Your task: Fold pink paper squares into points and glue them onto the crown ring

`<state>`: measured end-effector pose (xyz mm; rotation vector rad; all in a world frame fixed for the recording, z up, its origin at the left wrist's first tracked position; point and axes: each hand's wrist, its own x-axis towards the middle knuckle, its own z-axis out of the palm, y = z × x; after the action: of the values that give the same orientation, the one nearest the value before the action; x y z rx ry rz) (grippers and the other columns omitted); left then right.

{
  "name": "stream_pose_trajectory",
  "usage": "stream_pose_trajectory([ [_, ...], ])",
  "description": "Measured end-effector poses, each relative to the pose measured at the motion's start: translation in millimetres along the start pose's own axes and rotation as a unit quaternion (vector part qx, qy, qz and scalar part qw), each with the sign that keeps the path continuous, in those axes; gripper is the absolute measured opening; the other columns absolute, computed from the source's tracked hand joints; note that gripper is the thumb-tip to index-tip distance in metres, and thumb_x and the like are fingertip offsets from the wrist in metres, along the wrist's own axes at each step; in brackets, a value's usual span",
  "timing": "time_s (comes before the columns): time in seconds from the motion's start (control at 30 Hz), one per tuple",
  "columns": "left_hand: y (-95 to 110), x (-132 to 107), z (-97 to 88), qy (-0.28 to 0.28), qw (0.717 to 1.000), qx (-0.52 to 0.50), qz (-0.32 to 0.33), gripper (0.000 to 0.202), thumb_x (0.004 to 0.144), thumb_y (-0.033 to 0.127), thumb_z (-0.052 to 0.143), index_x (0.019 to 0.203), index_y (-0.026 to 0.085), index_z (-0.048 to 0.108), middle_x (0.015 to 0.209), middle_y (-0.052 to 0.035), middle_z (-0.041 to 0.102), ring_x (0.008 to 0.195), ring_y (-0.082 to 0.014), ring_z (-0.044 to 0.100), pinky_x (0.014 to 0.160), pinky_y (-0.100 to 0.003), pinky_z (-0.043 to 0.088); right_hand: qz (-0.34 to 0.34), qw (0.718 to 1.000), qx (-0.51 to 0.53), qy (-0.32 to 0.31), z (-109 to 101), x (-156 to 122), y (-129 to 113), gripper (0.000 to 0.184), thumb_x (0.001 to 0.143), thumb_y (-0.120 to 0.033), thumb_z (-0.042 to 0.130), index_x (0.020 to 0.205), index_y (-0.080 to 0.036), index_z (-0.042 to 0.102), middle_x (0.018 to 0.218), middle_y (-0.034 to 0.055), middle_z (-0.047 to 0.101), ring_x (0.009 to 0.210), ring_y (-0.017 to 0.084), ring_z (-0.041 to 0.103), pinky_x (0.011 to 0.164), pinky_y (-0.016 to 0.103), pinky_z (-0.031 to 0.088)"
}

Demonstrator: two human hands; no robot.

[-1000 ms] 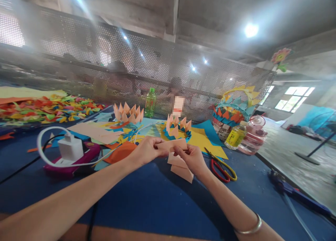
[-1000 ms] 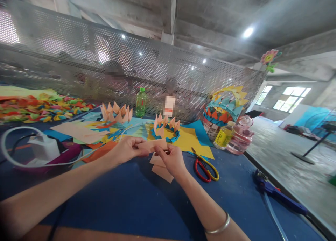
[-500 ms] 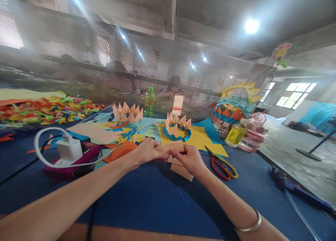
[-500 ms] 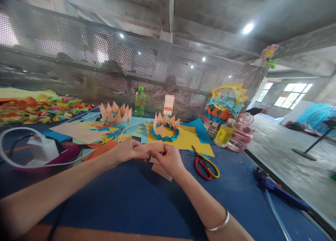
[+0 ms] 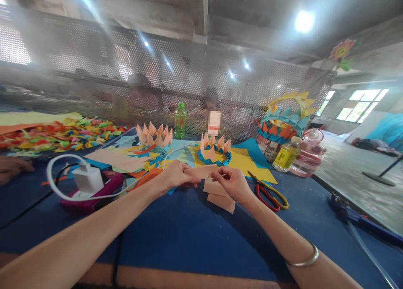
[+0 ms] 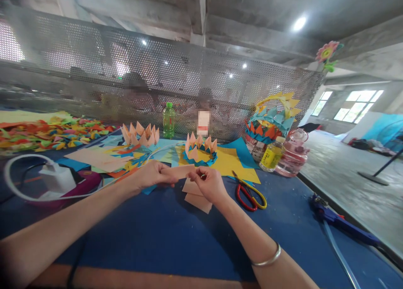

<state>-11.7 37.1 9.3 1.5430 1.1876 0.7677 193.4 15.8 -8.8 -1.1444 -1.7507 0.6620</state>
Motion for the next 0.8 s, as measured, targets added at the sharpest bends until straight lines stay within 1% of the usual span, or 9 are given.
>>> stream_pose_trajectory([
  [0.2, -0.4, 2.1, -1.3, 0.017, 1.000, 0.007, -0.002, 0.025, 0.054, 0.032, 0.084, 0.060, 0.013, 0.069, 0.051, -0.0030, 0.067, 0.046, -0.0118, 0.059, 0.048, -0.021, 0.046, 0.001, 1.000, -0.018, 0.008, -0.1, -0.1, 0.1, 0.028, 0.080, -0.042, 0.059, 0.065, -0.019, 0.066, 0.064, 0.0027, 0.067, 0.061, 0.017, 0.058, 0.060, 0.028, 0.040],
  [0.37, 1.5, 2.4, -0.7, 0.023, 1.000, 0.011, 0.001, 0.023, 0.058, 0.029, 0.082, 0.058, 0.013, 0.066, 0.055, -0.0027, 0.067, 0.048, -0.0110, 0.059, 0.051, -0.022, 0.046, 0.001, 1.000, -0.026, 0.018, -1.0, 1.8, 5.0, 0.028, 0.081, -0.042, 0.057, 0.066, -0.019, 0.066, 0.065, 0.0032, 0.068, 0.063, 0.018, 0.061, 0.062, 0.028, 0.042],
  [0.5, 0.1, 3.3, -1.9, 0.041, 0.999, 0.031, 0.007, 0.026, 0.061, 0.032, 0.080, 0.057, 0.013, 0.064, 0.057, -0.0032, 0.068, 0.046, -0.0097, 0.055, 0.049, -0.021, 0.044, 0.003, 0.999, -0.032, 0.023, -1.5, 2.8, 9.0, 0.030, 0.081, -0.042, 0.056, 0.065, -0.018, 0.065, 0.064, 0.0037, 0.067, 0.061, 0.017, 0.059, 0.059, 0.027, 0.040],
  [0.67, -2.0, 2.3, -5.2, 0.075, 0.995, 0.068, 0.024, 0.034, 0.058, 0.041, 0.081, 0.054, 0.014, 0.060, 0.056, -0.0022, 0.066, 0.050, -0.0115, 0.056, 0.050, -0.021, 0.041, 0.004, 0.999, -0.040, 0.033, -2.0, 3.2, 10.2, 0.033, 0.080, -0.044, 0.057, 0.064, -0.017, 0.066, 0.064, 0.0037, 0.066, 0.063, 0.017, 0.058, 0.059, 0.026, 0.041],
  [0.8, -6.5, 5.8, -8.7, 0.093, 0.988, 0.112, 0.050, 0.037, 0.058, 0.045, 0.080, 0.049, 0.015, 0.060, 0.050, -0.0008, 0.063, 0.045, -0.0105, 0.050, 0.045, -0.021, 0.033, 0.006, 0.998, -0.042, 0.041, -2.7, 3.5, 8.8, 0.033, 0.080, -0.045, 0.057, 0.064, -0.017, 0.064, 0.062, 0.0026, 0.065, 0.057, 0.015, 0.055, 0.055, 0.025, 0.039],
])
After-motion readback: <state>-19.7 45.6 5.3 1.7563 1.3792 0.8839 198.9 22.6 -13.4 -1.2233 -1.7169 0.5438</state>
